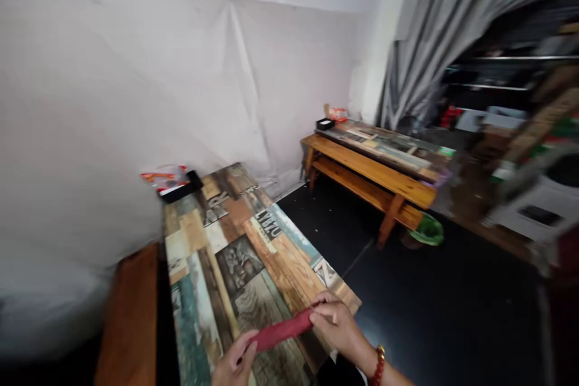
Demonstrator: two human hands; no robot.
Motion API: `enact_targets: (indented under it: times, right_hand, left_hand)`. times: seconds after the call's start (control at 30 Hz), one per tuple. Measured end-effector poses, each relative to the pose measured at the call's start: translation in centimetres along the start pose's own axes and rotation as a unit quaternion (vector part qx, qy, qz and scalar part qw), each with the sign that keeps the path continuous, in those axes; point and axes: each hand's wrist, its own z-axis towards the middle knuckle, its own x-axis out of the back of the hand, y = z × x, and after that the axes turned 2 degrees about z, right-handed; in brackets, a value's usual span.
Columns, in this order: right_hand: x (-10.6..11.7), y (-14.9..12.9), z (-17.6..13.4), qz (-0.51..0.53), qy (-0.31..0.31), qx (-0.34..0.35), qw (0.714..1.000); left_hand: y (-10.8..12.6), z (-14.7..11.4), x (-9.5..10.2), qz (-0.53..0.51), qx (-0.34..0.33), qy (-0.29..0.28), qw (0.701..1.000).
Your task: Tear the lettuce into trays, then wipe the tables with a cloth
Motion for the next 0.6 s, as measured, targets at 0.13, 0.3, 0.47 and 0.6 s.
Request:
enact_targets:
  times: [0.13,0.3,0.47,0.6]
  right_hand:
    - [1.7,0.9,6.5,-0.024,-0.04,0.038,0.998]
    - [3.1,0.9,14.7,-0.042,-0.075,0.112,0.99]
    - [2.8,6.3,16.8,-0.072,-0.113,0.094,0.987]
    - [2.7,13.0,14.6,-0.119,-0.154,0.024,0.981]
  left_hand:
    - [1.8,3.1,-1.4,0.073,-0.036,0.086,0.993]
    - [4.7,8.4,-1.7,0.072,-0.078,0.195,0.975]
    - [3.9,9.2,-4.6,0.138,-0.05,0.194,0.97]
    - [-0.9,6.7,-8.8,0.144,0.056,0.126,0.98]
